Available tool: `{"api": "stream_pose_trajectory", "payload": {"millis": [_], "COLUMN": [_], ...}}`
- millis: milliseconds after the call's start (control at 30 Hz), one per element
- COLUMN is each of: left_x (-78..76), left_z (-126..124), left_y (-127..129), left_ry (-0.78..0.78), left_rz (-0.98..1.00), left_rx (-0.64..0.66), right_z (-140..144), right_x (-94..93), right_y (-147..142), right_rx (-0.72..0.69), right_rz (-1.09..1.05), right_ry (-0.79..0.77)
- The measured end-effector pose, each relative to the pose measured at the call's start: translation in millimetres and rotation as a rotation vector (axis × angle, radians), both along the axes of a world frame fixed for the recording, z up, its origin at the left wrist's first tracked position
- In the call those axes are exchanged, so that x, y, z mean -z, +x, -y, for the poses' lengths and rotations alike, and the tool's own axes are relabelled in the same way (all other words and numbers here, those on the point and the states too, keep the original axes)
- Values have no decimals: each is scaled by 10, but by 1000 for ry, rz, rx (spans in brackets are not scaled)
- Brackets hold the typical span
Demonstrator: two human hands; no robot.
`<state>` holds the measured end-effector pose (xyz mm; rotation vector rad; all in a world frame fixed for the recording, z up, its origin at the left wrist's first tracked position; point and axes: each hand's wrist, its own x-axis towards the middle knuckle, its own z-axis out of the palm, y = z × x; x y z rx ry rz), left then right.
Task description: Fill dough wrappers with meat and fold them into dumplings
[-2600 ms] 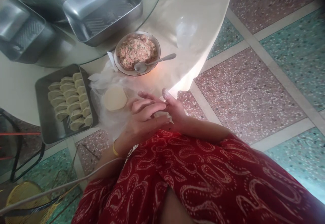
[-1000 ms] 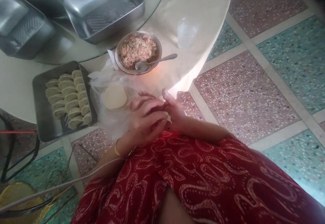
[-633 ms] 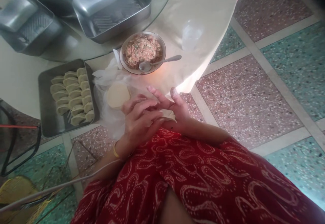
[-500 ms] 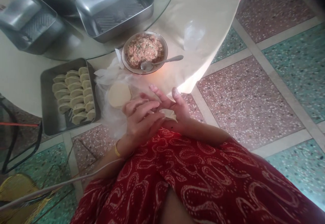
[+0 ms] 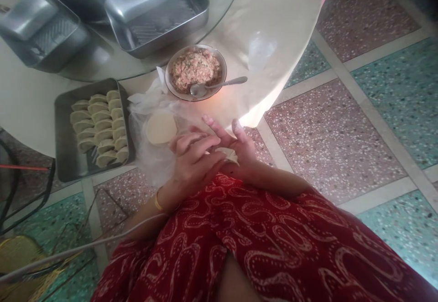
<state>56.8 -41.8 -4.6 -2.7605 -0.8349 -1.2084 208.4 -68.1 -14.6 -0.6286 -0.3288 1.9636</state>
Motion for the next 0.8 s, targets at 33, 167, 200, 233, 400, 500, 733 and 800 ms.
{"api": "stream_pose_trajectory", "payload": {"millis": [33,167,200,233,400,500,733,800], "left_x": [7,46,55,62,60,44,91,110], "left_z": [0,15,22,31,69,78,100,101], "left_y": [0,-21,-30,-38,-48,-47,-66,-55], "left_ry": [0,-37,-44,-52,-21,-5,-50,-61], "left_rz": [7,57,65,68,29,15,31,38], "left_rx": [-2,-52,-67,-77,-98,-115,-194,-194], "right_z": [-4,-43,-53,-61,-93,-118,-165,-163], "right_x": [-1,-35,-45,-52,-41,-34,-55,-52], "right_y": [0,10,10,7,-44,-62,-62,-70], "right_rx": [-10,-18,6,30,100,114,195,199], "right_rz": [-36,-85,-84,-88,-67,-52,-56,-53], "right_ry": [8,0,-1,2,-16,-51,-52,-43]}}
